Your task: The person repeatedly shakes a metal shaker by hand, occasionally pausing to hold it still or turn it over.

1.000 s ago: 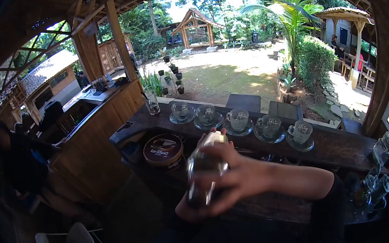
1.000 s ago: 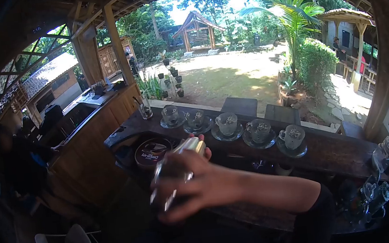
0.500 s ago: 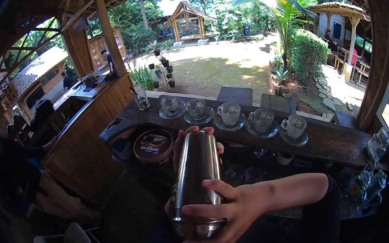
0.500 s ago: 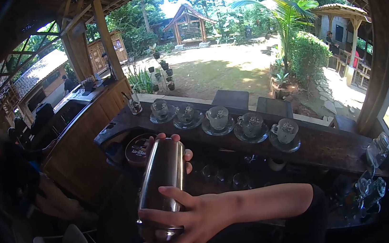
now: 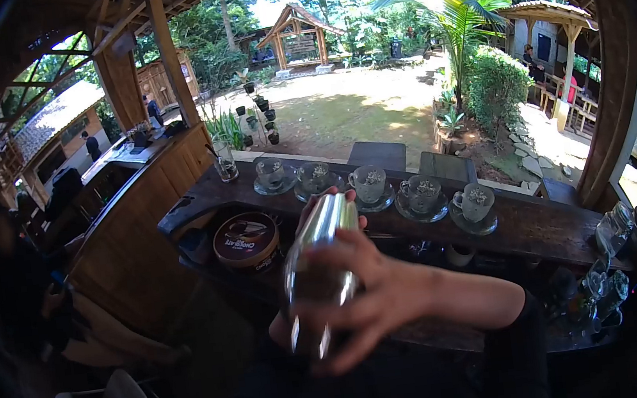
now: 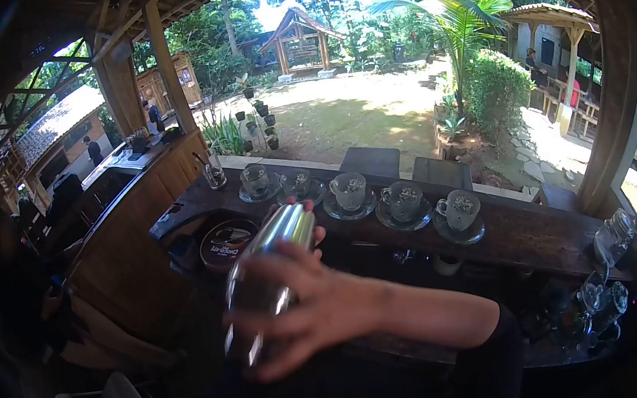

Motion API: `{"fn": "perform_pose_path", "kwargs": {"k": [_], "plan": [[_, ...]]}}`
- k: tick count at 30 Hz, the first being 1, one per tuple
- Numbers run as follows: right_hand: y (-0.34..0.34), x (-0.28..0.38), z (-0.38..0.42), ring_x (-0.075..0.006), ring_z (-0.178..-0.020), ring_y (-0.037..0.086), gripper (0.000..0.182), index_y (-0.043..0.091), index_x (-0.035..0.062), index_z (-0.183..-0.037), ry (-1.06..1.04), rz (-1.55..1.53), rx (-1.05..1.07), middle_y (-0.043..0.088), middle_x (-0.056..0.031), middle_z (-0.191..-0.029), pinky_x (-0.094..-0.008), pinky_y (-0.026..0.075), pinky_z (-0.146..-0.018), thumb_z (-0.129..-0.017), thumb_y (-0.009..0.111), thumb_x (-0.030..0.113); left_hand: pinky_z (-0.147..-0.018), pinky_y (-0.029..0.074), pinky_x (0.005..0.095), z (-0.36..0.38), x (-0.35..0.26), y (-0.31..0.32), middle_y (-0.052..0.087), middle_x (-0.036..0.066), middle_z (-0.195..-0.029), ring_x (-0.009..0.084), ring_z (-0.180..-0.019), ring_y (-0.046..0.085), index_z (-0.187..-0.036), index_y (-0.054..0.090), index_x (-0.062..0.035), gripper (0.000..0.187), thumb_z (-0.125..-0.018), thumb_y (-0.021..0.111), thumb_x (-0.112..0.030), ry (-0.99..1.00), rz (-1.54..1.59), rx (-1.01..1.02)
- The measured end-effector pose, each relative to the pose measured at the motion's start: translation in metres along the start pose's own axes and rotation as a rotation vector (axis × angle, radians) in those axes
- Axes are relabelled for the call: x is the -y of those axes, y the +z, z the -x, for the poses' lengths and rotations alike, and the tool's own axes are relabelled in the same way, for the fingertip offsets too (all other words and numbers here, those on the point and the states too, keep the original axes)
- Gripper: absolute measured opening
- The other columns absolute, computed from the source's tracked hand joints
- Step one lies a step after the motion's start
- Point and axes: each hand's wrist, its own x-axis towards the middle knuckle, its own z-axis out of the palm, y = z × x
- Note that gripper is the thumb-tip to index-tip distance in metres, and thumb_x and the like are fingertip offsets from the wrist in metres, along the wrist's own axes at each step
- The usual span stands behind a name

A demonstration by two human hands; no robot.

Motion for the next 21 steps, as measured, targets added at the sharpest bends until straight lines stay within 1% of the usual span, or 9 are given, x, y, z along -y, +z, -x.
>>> {"fn": "perform_pose_path", "kwargs": {"k": [3, 6, 7, 9, 11, 14, 16, 19, 21], "plan": [[0.026, -0.052, 0.039, -0.0405, -0.115, 0.038, 0.059, 0.052, 0.0313, -0.116, 0.485, -0.081, -0.032, 0.044, -0.0074, -0.124, -0.0521, 0.037, -0.093, -0.063, 0.071, 0.012, -0.093, 0.043, 0.0431, 0.019, 0.023, -0.029, 0.041, 0.007, -0.131, 0.0304, -0.114, 0.046, -0.133, 0.035, -0.0167, 0.044, -0.095, 0.035, -0.039, 0.124, -0.029, -0.252], [0.023, -0.034, 0.028, -0.0411, -0.117, 0.038, 0.060, 0.048, 0.0361, -0.115, 0.371, -0.128, 0.013, 0.040, -0.0057, -0.130, -0.0584, 0.035, -0.092, -0.065, 0.071, 0.015, -0.104, 0.031, 0.0376, -0.007, 0.010, -0.043, 0.041, 0.004, -0.132, 0.0204, -0.117, 0.044, -0.133, 0.032, -0.0119, 0.045, -0.095, 0.035, -0.035, 0.207, -0.577, -0.086], [0.011, -0.010, 0.011, -0.0418, -0.117, 0.039, 0.058, 0.047, 0.0373, -0.114, 0.195, -0.117, 0.066, 0.038, -0.0059, -0.133, -0.0612, 0.036, -0.089, -0.067, 0.071, 0.017, -0.097, 0.037, 0.0505, 0.003, -0.003, -0.015, 0.031, 0.002, -0.140, 0.0389, -0.122, 0.031, -0.137, 0.030, -0.0224, 0.052, -0.092, 0.039, -0.046, -0.002, 0.221, -0.261], [0.002, 0.032, -0.007, -0.0427, -0.117, 0.039, 0.063, 0.043, 0.0447, -0.115, -0.067, 0.029, 0.036, 0.039, 0.0014, -0.134, -0.0636, 0.036, -0.086, -0.064, 0.071, 0.019, -0.097, 0.036, 0.0538, -0.011, -0.023, -0.012, 0.028, -0.002, -0.143, 0.0395, -0.121, 0.030, -0.135, 0.036, -0.0257, 0.046, -0.093, 0.035, -0.046, -0.370, -0.104, 0.482], [-0.005, 0.030, -0.011, -0.0430, -0.117, 0.039, 0.063, 0.043, 0.0447, -0.115, -0.069, -0.033, 0.014, 0.040, 0.0029, -0.133, -0.0632, 0.037, -0.086, -0.065, 0.071, 0.019, -0.072, 0.051, 0.0599, 0.012, -0.005, 0.006, 0.041, 0.014, -0.131, 0.0464, -0.108, 0.046, -0.126, 0.046, -0.0191, 0.046, -0.093, 0.031, -0.049, -0.106, -0.175, 0.316], [0.005, -0.008, 0.015, -0.0434, -0.118, 0.038, 0.057, 0.046, 0.0412, -0.112, 0.184, -0.174, 0.018, 0.041, -0.0053, -0.132, -0.0596, 0.040, -0.086, -0.066, 0.071, 0.018, -0.077, 0.051, 0.0531, 0.013, 0.016, 0.021, 0.043, 0.011, -0.128, 0.0407, -0.102, 0.051, -0.123, 0.047, -0.0183, 0.044, -0.093, 0.034, -0.048, -0.042, -0.005, -0.220], [0.027, -0.035, 0.040, -0.0422, -0.118, 0.037, 0.054, 0.051, 0.0310, -0.117, 0.575, -0.208, -0.025, 0.042, -0.0077, -0.128, -0.0512, 0.041, -0.090, -0.069, 0.063, 0.009, -0.077, 0.051, 0.0521, -0.011, 0.050, -0.029, 0.044, 0.011, -0.128, 0.0403, -0.102, 0.052, -0.122, 0.047, -0.0179, 0.044, -0.093, 0.035, -0.048, 0.023, 0.485, 0.342], [0.017, -0.016, 0.025, -0.0456, -0.118, 0.036, 0.058, 0.047, 0.0394, -0.113, 0.356, -0.162, 0.028, 0.041, -0.0068, -0.131, -0.0564, 0.040, -0.087, -0.066, 0.071, 0.015, -0.078, 0.051, 0.0511, -0.037, 0.037, -0.048, 0.045, 0.011, -0.128, 0.0399, -0.102, 0.053, -0.122, 0.048, -0.0176, 0.043, -0.093, 0.035, -0.047, 0.034, 0.950, 0.956], [0.009, 0.028, 0.001, -0.0416, -0.118, 0.039, 0.058, 0.041, 0.0462, -0.114, 0.051, 0.004, 0.003, 0.041, 0.0027, -0.130, -0.0594, 0.038, -0.087, -0.068, 0.066, 0.022, -0.074, 0.052, 0.0547, 0.008, -0.025, -0.021, 0.045, 0.013, -0.127, 0.0408, -0.101, 0.052, -0.123, 0.047, -0.0157, 0.045, -0.094, 0.033, -0.047, -0.327, 0.029, -0.066]]}}
